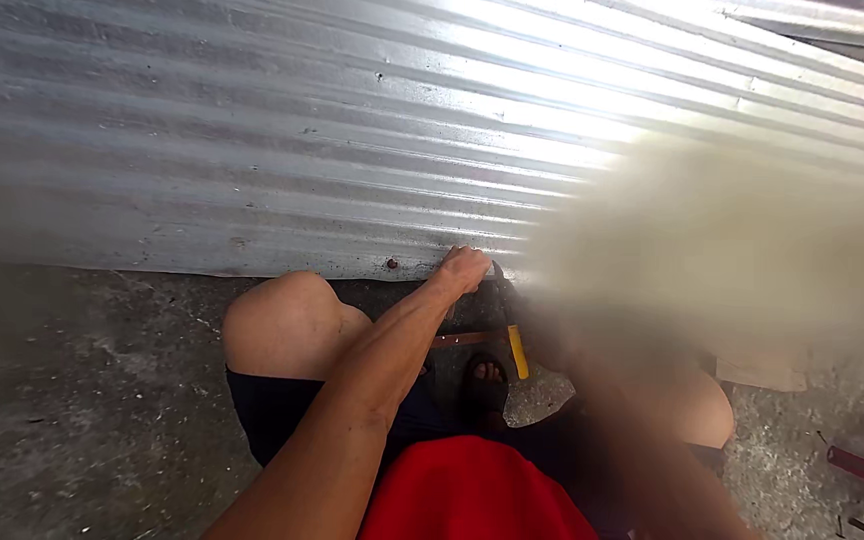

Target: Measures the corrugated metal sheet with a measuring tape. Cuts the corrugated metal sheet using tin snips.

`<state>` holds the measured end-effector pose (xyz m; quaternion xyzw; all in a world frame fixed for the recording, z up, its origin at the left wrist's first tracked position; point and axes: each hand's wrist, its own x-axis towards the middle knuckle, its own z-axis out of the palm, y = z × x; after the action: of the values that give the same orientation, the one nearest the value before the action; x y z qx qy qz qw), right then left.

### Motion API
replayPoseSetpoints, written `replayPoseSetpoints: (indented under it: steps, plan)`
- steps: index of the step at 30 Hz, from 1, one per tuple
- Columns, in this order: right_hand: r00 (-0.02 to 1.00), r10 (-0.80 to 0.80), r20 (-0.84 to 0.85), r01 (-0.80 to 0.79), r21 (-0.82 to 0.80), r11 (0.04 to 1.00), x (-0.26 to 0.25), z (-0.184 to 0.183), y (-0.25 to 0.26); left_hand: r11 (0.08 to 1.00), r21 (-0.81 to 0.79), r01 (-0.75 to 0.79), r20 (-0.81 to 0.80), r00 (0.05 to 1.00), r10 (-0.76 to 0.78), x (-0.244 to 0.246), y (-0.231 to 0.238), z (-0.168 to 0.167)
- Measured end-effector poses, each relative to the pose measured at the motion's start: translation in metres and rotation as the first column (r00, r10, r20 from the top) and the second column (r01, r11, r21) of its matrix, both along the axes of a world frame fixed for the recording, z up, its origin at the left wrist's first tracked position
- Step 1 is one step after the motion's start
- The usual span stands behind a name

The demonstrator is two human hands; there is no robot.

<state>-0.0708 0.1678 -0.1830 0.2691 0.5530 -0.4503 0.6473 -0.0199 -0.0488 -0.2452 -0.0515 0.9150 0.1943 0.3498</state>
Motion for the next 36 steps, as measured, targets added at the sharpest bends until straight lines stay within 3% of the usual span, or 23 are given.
replayPoseSetpoints:
  steps: [3, 7, 13, 19, 26, 32, 36]
  plan:
    - [0.999, -0.032, -0.028, 0.031, -0.044, 0.999, 0.012, -0.009, 0.002, 1.0, -0.001, 0.005, -0.005, 1.0, -0.005, 0.0, -0.001, 0.003]
    - [0.964, 0.222, -0.145, -0.218, 0.046, 0.975, 0.011, -0.01, -0.009, 1.0, 0.001, 0.007, -0.004, 1.0, -0.007, 0.0, 0.0, 0.003]
    - [0.883, 0.469, -0.012, -0.452, 0.243, 0.858, -0.011, 0.006, -0.032, 1.0, 0.003, 0.011, 0.002, 1.0, -0.011, -0.001, -0.001, 0.0]
    - [0.863, 0.499, -0.081, -0.471, 0.228, 0.852, 0.002, -0.003, -0.03, 1.0, 0.009, 0.015, 0.014, 1.0, -0.015, 0.0, -0.001, -0.001]
    - [0.876, 0.482, 0.033, -0.478, 0.202, 0.855, -0.003, 0.001, -0.031, 1.0, 0.01, 0.007, 0.022, 1.0, -0.008, -0.003, -0.002, -0.003]
    - [0.771, 0.624, -0.129, -0.568, 0.304, 0.765, 0.018, -0.007, -0.034, 1.0, 0.026, 0.011, 0.022, 1.0, -0.012, -0.005, -0.004, -0.001]
    - [0.773, 0.58, -0.258, -0.493, 0.331, 0.805, 0.037, -0.031, -0.023, 0.998, 0.056, 0.005, 0.029, 1.0, -0.007, -0.01, -0.011, 0.002]
